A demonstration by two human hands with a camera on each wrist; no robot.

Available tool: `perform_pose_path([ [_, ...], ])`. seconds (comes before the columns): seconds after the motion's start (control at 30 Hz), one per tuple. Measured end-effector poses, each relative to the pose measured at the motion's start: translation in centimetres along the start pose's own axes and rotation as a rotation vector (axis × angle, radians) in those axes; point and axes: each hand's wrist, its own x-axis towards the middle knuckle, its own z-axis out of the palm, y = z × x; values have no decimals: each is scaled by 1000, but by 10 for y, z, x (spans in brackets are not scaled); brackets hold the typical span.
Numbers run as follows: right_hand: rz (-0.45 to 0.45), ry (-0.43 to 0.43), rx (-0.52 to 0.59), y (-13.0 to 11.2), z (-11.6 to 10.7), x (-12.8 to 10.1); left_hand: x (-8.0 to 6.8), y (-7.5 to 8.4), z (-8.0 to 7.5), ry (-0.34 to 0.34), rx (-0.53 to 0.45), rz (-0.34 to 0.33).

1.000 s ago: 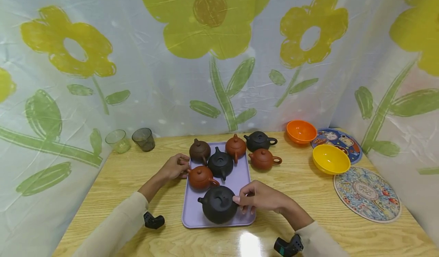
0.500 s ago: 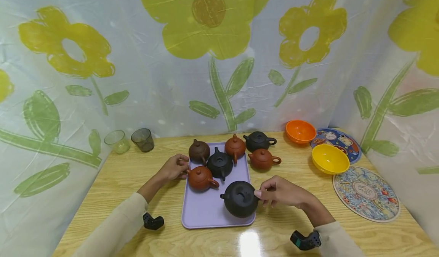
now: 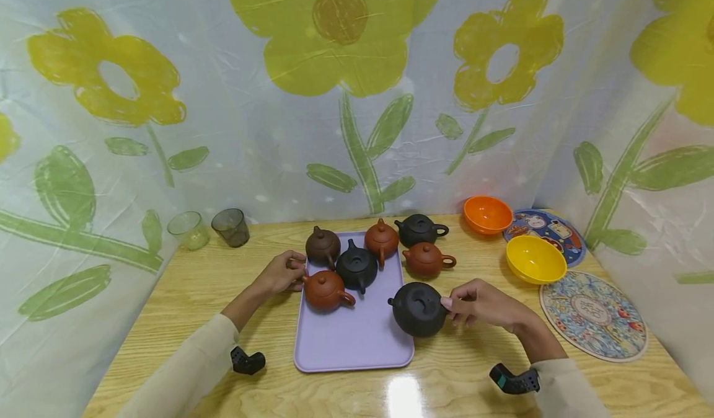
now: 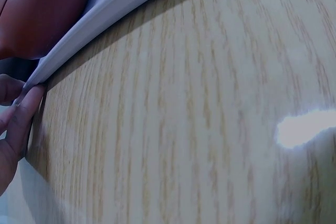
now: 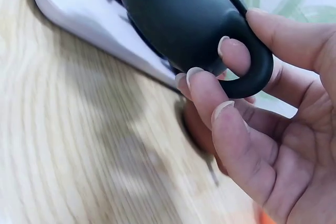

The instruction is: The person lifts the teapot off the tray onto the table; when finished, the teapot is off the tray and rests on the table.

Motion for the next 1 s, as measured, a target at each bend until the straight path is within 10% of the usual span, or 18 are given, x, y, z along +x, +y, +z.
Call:
perform_pose_path([
  [1.0, 111, 48, -22, 30, -23, 3, 1, -2, 0, 2, -15, 2],
])
